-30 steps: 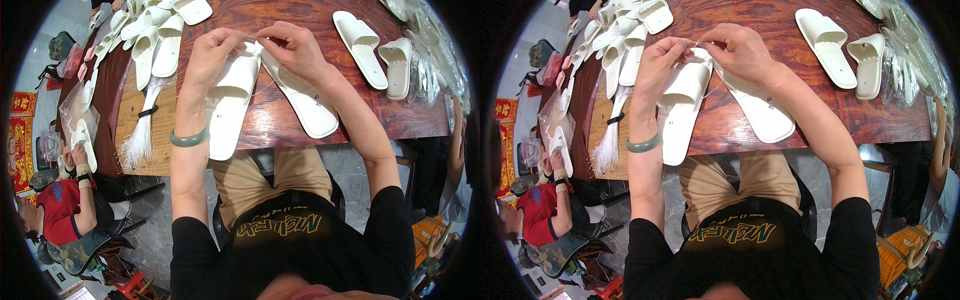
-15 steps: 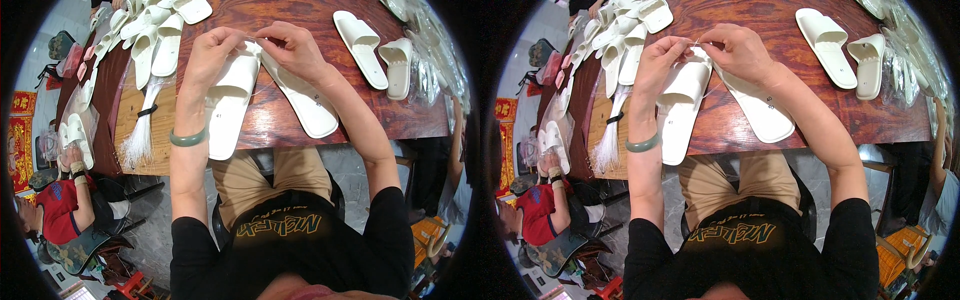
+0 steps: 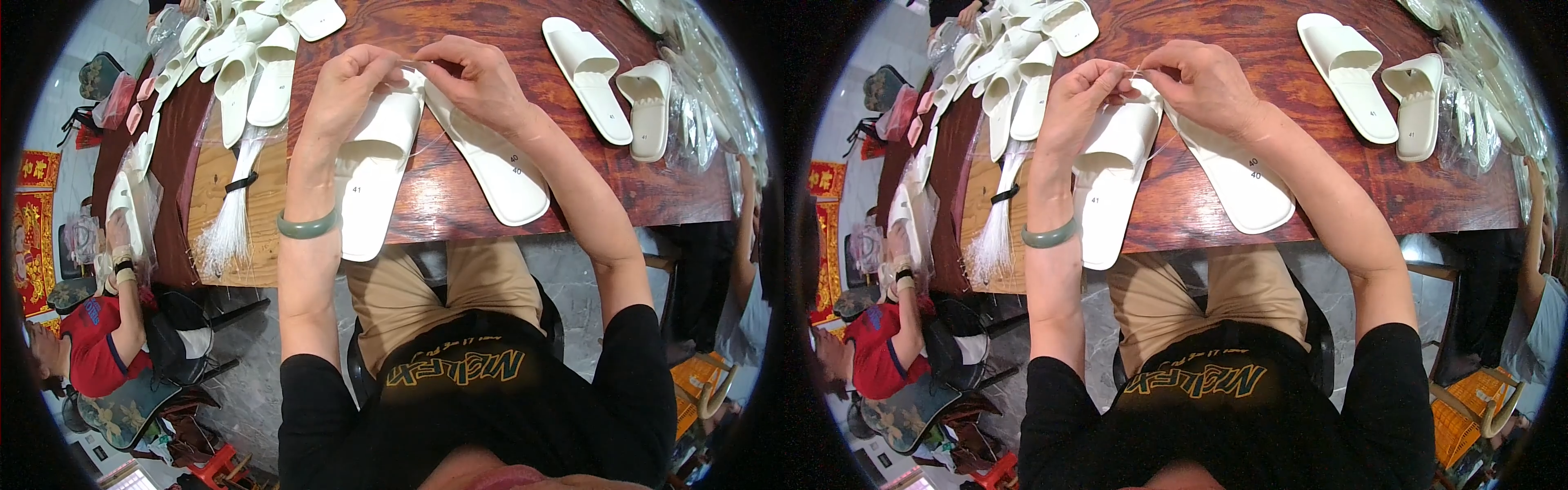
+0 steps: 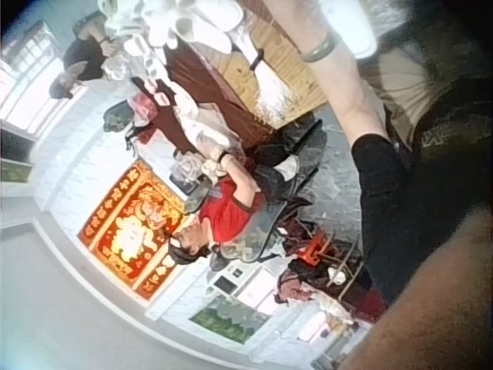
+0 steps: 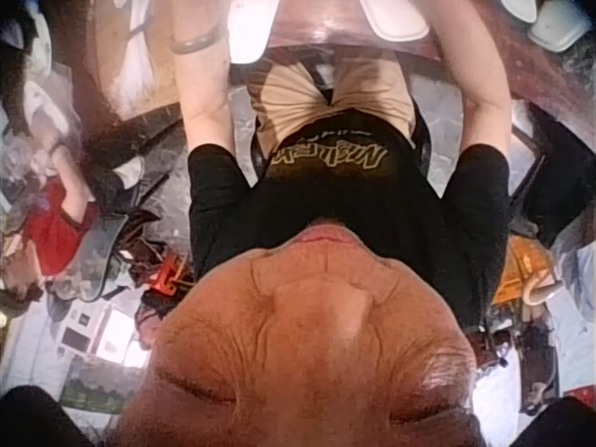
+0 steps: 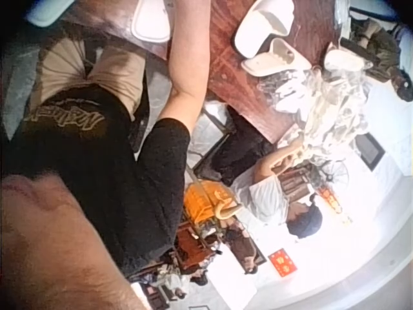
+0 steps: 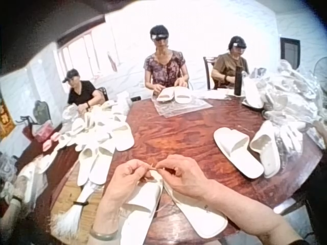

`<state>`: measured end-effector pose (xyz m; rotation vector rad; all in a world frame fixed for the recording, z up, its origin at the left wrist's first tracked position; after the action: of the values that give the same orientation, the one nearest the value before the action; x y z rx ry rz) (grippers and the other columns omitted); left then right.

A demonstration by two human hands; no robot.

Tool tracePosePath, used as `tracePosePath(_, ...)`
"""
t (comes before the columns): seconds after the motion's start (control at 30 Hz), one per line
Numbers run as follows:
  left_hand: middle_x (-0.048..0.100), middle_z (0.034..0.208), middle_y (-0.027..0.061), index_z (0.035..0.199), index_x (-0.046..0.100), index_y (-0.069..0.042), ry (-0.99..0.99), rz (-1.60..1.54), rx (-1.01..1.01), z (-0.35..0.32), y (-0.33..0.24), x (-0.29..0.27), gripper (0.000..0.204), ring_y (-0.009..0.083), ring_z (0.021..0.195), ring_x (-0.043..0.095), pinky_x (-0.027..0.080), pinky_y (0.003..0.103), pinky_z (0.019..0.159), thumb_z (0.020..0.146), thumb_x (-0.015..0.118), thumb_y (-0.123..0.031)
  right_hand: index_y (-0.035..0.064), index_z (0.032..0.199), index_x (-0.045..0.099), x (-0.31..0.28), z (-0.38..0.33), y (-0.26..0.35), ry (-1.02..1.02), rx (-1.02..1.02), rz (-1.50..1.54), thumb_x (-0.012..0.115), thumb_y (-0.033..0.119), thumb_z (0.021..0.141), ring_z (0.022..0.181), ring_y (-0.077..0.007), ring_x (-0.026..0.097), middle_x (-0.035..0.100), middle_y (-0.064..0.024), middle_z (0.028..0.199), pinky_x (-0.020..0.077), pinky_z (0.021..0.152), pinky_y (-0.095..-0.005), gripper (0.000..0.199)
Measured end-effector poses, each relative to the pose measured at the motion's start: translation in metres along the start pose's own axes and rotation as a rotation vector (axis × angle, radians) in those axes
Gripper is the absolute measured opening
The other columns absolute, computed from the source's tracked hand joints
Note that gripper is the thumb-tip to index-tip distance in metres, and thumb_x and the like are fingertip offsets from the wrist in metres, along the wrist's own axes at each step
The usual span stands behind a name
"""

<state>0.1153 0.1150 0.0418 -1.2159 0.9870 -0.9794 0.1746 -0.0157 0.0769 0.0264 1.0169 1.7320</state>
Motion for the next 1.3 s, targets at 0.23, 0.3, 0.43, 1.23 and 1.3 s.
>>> tracePosePath(0.23, 0.060, 0.080, 0.0048, 0.097, 0.056, 0.003, -0.220, -0.264, 0.121, -0.002, -0.011, -0.025, 0.019, 0.0136, 0.070, 0.061, 0.050, 0.024, 0.066, 0.093, 0.051, -0.014, 0.0008, 0.101, 0.064, -0.012, 0.000, -0.033, 0.032, 0.398, 0.069, 0.060, 0.025, 0.088, 0.066, -0.0022, 0.050, 0.060, 0.0018, 0.078, 0.0395, 0.055, -0.0183, 0.028)
tracePosePath(0.3, 0.056, 0.080, 0.0030, 0.096, 0.056, 0.001, -0.291, -0.355, 0.183, -0.006, -0.018, -0.033, 0.018, 0.0163, 0.075, 0.061, 0.052, 0.030, 0.072, 0.095, 0.047, -0.015, 0.0002, 0.103, 0.063, -0.014, 0.001, -0.041, 0.049, 0.384, 0.050, 0.057, 0.031, 0.090, 0.067, -0.0032, 0.051, 0.061, 0.0004, 0.079, 0.0408, 0.058, -0.0184, 0.034)
tracePosePath(0.43, 0.056, 0.078, 0.0034, 0.089, 0.056, 0.000, -0.355, -0.403, 0.330, -0.004, -0.052, -0.052, 0.008, 0.0189, 0.072, 0.060, 0.051, 0.031, 0.073, 0.090, 0.052, -0.007, 0.0000, 0.103, 0.064, -0.003, -0.007, -0.063, 0.203, 0.534, 0.138, 0.052, 0.036, 0.092, 0.071, -0.0056, 0.054, 0.062, -0.0009, 0.081, 0.0431, 0.064, -0.0210, 0.040)
tracePosePath(1.23, 0.058, 0.058, 0.0209, 0.060, 0.061, 0.003, -0.386, 0.995, 0.116, -0.043, -0.011, 0.055, 0.049, 0.0347, 0.058, 0.060, 0.047, 0.044, 0.059, 0.084, 0.052, -0.039, 0.0017, 0.085, 0.067, -0.045, -0.007, -0.113, -0.141, 0.586, 0.361, 0.057, 0.034, 0.089, 0.058, -0.0039, 0.042, 0.051, 0.0049, 0.064, 0.0321, 0.054, -0.0200, 0.034)
tracePosePath(1.3, 0.058, 0.058, 0.0205, 0.060, 0.061, 0.002, -0.394, 1.004, 0.162, -0.044, -0.009, 0.050, 0.046, 0.0345, 0.058, 0.060, 0.047, 0.044, 0.060, 0.084, 0.051, -0.036, 0.0020, 0.084, 0.067, -0.044, -0.007, -0.119, -0.141, 0.591, 0.350, 0.057, 0.034, 0.089, 0.059, -0.0040, 0.043, 0.051, 0.0045, 0.064, 0.0326, 0.055, -0.0199, 0.033)
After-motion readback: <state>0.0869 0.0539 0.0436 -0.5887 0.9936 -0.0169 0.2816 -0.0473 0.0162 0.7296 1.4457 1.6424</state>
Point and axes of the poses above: each hand's wrist, its own z-axis towards the middle knuckle, its own x-axis out of the palm, y = z × x, the point moved 9 cm from there along z, towards the middle knuckle
